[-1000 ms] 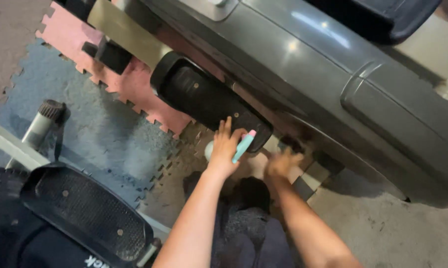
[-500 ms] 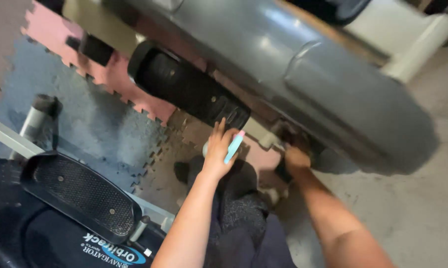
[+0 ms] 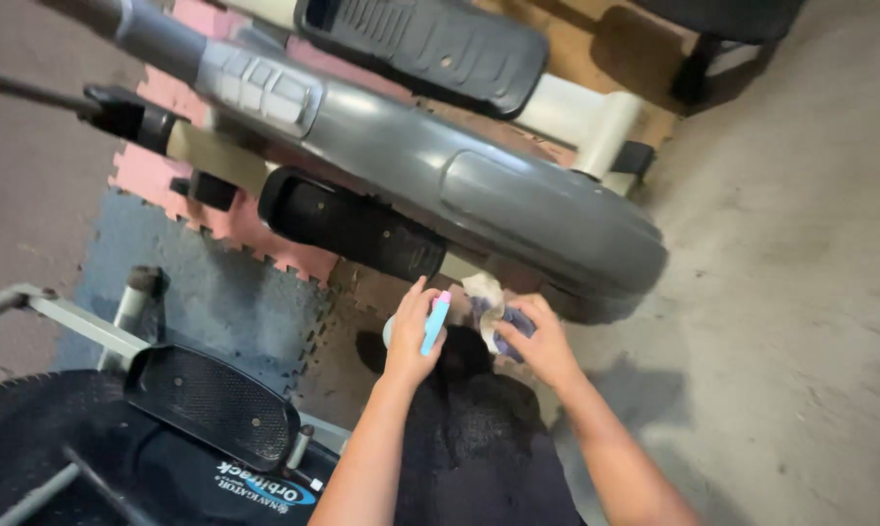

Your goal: Cleaning various parts of elliptical machines using a spray bottle and a cloth.

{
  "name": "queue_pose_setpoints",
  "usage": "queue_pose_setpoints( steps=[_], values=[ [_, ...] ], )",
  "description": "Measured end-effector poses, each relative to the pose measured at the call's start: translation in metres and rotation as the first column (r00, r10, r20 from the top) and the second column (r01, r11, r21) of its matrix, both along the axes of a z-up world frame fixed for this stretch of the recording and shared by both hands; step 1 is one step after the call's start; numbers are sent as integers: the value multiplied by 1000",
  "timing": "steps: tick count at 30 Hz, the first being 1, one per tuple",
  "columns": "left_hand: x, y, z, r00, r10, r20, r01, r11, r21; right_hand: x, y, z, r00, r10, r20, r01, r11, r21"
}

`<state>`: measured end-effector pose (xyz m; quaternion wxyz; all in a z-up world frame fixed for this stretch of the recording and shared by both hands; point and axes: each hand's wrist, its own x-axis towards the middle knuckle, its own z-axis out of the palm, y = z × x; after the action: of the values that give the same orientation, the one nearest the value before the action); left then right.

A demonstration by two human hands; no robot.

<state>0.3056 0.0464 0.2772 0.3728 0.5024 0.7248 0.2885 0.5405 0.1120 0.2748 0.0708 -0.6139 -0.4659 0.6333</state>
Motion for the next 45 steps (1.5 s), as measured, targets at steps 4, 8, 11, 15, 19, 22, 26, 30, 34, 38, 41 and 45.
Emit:
queue_pose_setpoints(
  steps=[4, 8, 11, 15, 19, 22, 26, 30, 34, 38, 41, 45],
  values=[
    [15, 27, 39, 997, -58, 54, 57, 998, 6, 7, 41, 92, 996, -14, 90, -41, 811, 583],
    [30, 51, 74, 997, -54, 50, 51, 997, 53, 51, 75, 109, 951, -161, 263, -116, 604, 788],
    [37, 64, 94, 995, -82, 58, 72, 984, 162, 101, 83, 16, 946, -73, 317, -179, 697, 695],
    [43, 73, 106, 996, -34, 83, 29, 998, 58, 69, 107, 23, 903, 58, 425, -334, 719, 610],
    [40, 68, 106, 997, -3, 71, -1, 998, 61, 21, 127, 44, 800, 220, 558, -561, 604, 566],
    [29, 77, 108, 997, 21, 68, -24, 999, 46, -16, 148, 45, 765, 298, 571, -629, 536, 563],
    [0, 84, 106, 997, 14, 79, -17, 999, 40, -78, 155, 34, 747, 349, 566, -662, 464, 588],
    [-35, 103, 98, 999, -29, 35, 29, 1000, 4, -133, 170, 28, 735, 347, 583, -676, 450, 584],
    [-69, 124, 96, 987, -161, -9, 161, 986, 30, -172, 175, 9, 730, 389, 562, -679, 501, 536],
    [-86, 156, 115, 959, -281, -26, 282, 958, 42, -178, 184, 17, 714, 411, 567, -694, 524, 493],
    [-81, 175, 125, 949, -312, 38, 313, 948, -54, -168, 183, 27, 737, 374, 564, -664, 560, 495],
    [-56, 187, 127, 923, -385, 10, 385, 923, -24, -125, 167, 43, 776, 294, 557, -606, 590, 533]
  ],
)
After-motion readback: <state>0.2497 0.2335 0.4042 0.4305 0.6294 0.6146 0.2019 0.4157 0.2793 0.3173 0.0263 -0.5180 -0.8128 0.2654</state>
